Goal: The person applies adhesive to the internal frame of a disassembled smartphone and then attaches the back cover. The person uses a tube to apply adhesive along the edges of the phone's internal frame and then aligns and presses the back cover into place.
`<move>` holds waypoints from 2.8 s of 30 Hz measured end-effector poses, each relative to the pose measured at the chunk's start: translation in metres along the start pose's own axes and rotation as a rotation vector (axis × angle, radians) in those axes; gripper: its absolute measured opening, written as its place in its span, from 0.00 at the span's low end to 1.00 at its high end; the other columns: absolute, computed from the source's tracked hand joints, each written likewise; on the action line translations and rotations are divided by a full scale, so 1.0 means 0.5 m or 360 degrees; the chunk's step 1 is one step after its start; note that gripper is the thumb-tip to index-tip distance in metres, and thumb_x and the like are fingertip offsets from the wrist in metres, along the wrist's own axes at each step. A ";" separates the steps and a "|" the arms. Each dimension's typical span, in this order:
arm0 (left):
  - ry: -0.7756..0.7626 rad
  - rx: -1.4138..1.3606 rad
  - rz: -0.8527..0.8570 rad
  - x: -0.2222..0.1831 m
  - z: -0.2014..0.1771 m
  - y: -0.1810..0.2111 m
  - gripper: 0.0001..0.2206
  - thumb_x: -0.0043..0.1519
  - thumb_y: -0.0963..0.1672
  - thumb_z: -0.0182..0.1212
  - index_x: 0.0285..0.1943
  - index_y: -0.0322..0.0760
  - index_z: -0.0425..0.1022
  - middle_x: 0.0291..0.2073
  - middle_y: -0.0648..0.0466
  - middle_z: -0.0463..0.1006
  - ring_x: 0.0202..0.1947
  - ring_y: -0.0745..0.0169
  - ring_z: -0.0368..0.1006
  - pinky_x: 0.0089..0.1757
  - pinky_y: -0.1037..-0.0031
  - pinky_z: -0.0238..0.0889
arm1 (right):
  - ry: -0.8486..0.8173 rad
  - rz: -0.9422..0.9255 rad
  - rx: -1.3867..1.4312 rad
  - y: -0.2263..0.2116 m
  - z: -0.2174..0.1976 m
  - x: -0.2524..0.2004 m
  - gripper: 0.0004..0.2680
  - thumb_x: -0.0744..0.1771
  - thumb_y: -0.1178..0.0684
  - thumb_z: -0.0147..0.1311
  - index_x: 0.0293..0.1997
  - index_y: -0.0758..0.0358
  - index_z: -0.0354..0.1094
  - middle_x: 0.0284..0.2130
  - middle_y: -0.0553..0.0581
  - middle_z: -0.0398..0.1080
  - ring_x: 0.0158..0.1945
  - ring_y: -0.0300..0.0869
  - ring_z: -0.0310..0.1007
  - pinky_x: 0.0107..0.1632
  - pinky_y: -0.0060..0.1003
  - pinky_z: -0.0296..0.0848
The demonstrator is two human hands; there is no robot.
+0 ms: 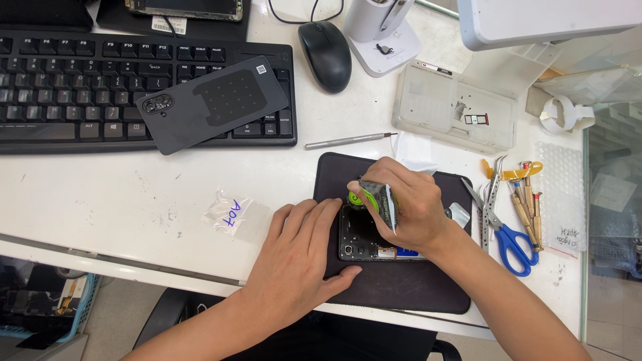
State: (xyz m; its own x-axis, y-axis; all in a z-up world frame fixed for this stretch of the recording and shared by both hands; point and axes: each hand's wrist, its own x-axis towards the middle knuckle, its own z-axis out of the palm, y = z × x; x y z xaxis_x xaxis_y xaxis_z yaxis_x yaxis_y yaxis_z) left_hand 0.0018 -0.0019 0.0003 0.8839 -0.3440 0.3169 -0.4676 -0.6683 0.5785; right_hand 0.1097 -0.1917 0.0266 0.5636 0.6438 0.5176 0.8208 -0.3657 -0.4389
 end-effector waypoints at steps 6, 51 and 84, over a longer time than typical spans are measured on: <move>-0.0002 0.0002 -0.0005 0.007 0.001 0.001 0.42 0.50 0.51 0.74 0.62 0.11 0.60 0.60 0.30 0.66 0.58 0.33 0.62 0.56 0.47 0.54 | 0.0007 0.0023 0.0027 0.005 -0.004 -0.004 0.04 0.67 0.60 0.63 0.38 0.68 0.71 0.29 0.56 0.73 0.27 0.38 0.74 0.26 0.30 0.67; -0.0029 -0.0031 -0.0117 0.010 0.000 0.007 0.43 0.49 0.51 0.75 0.65 0.15 0.58 0.53 0.32 0.67 0.56 0.37 0.62 0.56 0.50 0.54 | 0.0061 0.0177 -0.0028 0.021 -0.056 -0.051 0.04 0.66 0.62 0.61 0.33 0.69 0.70 0.26 0.59 0.72 0.26 0.42 0.75 0.28 0.33 0.69; 0.0013 -0.0024 -0.0110 0.009 0.006 0.008 0.43 0.48 0.50 0.76 0.66 0.17 0.58 0.53 0.32 0.69 0.58 0.37 0.63 0.56 0.50 0.53 | 0.0165 0.0299 -0.0145 0.052 -0.102 -0.117 0.05 0.66 0.62 0.62 0.33 0.68 0.70 0.27 0.59 0.73 0.27 0.40 0.75 0.28 0.31 0.70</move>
State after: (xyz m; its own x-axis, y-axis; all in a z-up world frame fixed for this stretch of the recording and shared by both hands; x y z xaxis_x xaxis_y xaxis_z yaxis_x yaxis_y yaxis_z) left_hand 0.0040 -0.0082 0.0018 0.9139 -0.2918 0.2822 -0.4057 -0.6801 0.6106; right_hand 0.1029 -0.2731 0.0222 0.7098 0.4880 0.5080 0.7031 -0.5348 -0.4688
